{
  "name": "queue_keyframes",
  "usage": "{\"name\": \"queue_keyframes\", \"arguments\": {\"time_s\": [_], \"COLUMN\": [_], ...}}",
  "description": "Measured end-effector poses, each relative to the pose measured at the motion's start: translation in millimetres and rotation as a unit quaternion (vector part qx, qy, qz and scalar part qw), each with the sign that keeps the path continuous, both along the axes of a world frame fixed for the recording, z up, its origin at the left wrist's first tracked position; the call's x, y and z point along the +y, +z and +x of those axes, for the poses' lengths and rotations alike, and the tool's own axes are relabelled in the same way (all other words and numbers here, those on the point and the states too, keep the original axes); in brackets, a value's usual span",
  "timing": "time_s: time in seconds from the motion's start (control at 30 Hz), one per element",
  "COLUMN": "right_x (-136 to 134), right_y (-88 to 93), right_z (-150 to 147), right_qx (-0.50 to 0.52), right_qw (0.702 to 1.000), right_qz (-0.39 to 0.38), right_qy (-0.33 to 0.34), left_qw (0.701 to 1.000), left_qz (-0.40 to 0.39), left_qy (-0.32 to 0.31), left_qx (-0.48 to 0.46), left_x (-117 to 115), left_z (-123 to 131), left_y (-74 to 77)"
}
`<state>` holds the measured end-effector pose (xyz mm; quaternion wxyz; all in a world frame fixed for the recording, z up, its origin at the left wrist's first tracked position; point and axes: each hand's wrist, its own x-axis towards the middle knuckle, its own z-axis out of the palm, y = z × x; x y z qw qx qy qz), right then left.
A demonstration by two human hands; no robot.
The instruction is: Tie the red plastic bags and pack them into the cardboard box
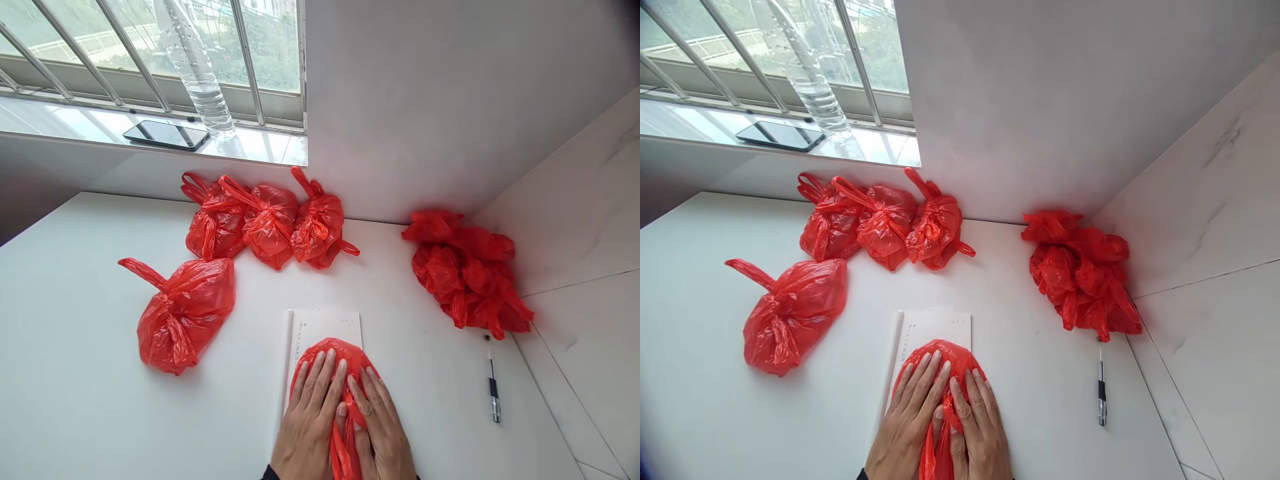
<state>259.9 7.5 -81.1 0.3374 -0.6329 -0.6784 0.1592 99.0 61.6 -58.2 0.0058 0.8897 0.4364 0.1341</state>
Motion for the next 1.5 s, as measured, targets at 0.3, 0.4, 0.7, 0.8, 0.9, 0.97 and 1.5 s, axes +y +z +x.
{"name": "queue_keyframes", "arguments": {"time_s": [0.3, 0.4, 0.7, 0.8, 0.9, 0.97, 1.5], "right_x": [6, 5, -12, -11, -8, -7, -12], "right_y": [-11.0, -4.0, 40.1, 49.1, 54.4, 53.4, 1.1], "right_z": [10, 9, 29, 37, 39, 43, 67], "right_qx": [-0.054, 0.004, 0.249, 0.279, 0.299, 0.293, 0.291], "right_qw": [0.995, 0.996, 0.963, 0.947, 0.94, 0.944, 0.933], "right_qz": [0.069, 0.079, -0.011, -0.045, -0.047, -0.04, -0.054], "right_qy": [0.044, 0.033, -0.103, -0.155, -0.156, -0.144, -0.204], "left_qw": [1.0, 0.995, 0.967, 0.968, 0.98, 0.981, 0.936], "left_qz": [-0.003, -0.051, -0.099, -0.095, -0.094, -0.099, -0.17], "left_qy": [0.014, 0.036, 0.125, 0.134, 0.032, -0.065, 0.021], "left_qx": [-0.027, -0.083, -0.199, -0.192, -0.171, -0.155, -0.309], "left_x": [0, -4, -23, -22, -23, -23, 13], "left_z": [1, 3, -2, -8, -9, -6, -8], "left_y": [2.5, 6.8, 37.1, 42.3, 47.3, 49.5, 98.4]}}
